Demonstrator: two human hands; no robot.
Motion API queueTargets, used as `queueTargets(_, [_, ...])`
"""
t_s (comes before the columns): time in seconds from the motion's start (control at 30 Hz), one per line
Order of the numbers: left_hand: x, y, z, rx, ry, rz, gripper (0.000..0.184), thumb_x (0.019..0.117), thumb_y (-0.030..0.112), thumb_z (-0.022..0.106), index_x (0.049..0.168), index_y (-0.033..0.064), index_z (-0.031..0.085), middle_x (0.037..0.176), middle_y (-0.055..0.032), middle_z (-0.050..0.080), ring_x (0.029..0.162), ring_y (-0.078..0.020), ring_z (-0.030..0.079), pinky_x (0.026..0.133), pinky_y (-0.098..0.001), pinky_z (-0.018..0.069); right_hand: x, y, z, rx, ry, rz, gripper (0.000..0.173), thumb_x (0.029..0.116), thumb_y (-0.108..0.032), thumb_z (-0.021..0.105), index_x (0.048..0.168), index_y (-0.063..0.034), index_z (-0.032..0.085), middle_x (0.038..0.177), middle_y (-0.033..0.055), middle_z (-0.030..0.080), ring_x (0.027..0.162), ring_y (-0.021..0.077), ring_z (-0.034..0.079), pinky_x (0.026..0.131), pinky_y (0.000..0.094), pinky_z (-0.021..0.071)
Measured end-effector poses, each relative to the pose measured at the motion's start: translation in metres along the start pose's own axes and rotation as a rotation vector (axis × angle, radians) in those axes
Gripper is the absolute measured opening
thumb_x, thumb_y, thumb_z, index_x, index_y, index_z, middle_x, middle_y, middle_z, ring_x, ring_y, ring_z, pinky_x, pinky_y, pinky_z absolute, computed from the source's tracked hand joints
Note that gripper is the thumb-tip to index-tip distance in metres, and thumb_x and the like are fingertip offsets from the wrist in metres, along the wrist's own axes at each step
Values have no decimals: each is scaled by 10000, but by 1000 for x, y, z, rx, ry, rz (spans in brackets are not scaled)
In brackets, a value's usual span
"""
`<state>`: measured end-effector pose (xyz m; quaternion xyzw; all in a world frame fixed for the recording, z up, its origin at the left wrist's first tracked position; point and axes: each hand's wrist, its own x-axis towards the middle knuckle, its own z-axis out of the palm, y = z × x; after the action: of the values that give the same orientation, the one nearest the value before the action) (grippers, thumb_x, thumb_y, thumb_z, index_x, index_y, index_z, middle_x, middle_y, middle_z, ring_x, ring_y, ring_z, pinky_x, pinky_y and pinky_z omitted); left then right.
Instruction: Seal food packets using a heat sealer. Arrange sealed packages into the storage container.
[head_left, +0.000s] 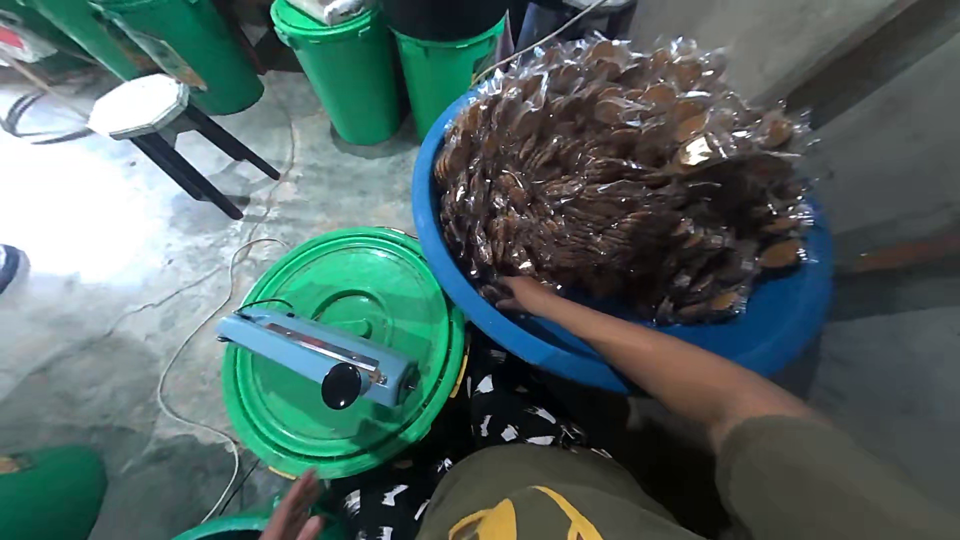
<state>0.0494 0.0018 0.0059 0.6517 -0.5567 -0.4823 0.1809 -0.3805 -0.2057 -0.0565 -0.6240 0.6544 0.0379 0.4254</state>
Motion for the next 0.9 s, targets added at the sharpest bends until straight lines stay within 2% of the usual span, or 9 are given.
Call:
queueTargets(0.17, [54,65,65,-253,-323,394,614,1037,413,506,1427,-62,493,1346,-133,629,1218,-158,623,1046,-357,513,-22,10,-2,247,-1,-79,451,1039,-187,607,1401,56,490,1367,289,558,1242,373,579,1074,508,446])
queueTargets(0.27, [71,90,92,-517,-498,490,730,1014,610,420,1461,37,498,1299,-66,676,1173,-171,659,1017,-364,541,-72,-25,-10,304,304,-268,459,1026,-224,588,1392,46,521,1265,267,644,1183,348,637,1043,495,485])
queueTargets(0.37, [81,100,112,-962,-677,311,878,908,754,431,1586,209,322,1359,-91,658,1214,-278,657,1043,-438,527,-111,-67,21,276,686,-702,316,956,-147,661,1178,76,635,1037,174,740,946,219,733,857,364,598])
queueTargets(0.43, [79,103,120,-1202,-565,103,688,912,709,513,1388,214,546,1188,-95,729,1089,-273,709,975,-448,564,-110,-86,53,252,663,-1002,275,936,-92,670,1152,77,667,1120,182,740,1047,242,723,935,372,579])
queueTargets(0.5, [72,104,120,-1359,-259,-103,493,1031,508,349,949,181,710,868,-47,757,792,-178,742,722,-362,629,-103,-96,85,71,597,-1143,401,851,-142,756,1199,42,682,1238,203,712,1225,371,653,1072,497,499])
queueTargets(0.6, [70,78,117,-1317,31,-46,346,1070,362,329,1136,173,611,917,5,740,785,-96,719,659,-283,616,-116,-105,99,139,87,-959,682,849,-274,807,1394,60,571,1543,287,445,1483,455,353,1214,594,277])
queueTargets(0.67, [73,53,113,-986,158,93,628,966,343,565,1483,73,331,1138,17,640,915,-35,670,764,-226,589,-121,-119,100,577,-202,-644,528,919,-71,696,1382,128,539,1455,254,526,1365,291,504,1150,424,396])
queueTargets(0.77, [70,41,100,-686,223,99,805,886,311,661,1530,14,281,1242,-77,595,993,-63,639,837,-264,567,-91,-142,108,755,-253,-231,230,1070,-120,484,1171,75,550,970,108,584,773,123,589,714,297,533])
queueTargets(0.9, [90,30,84,-534,451,33,659,874,71,660,1475,-16,404,1366,-255,490,1192,-286,558,976,-414,506,-40,-180,98,435,-100,-273,276,1064,-86,481,1230,114,575,1112,228,627,904,226,613,825,381,520])
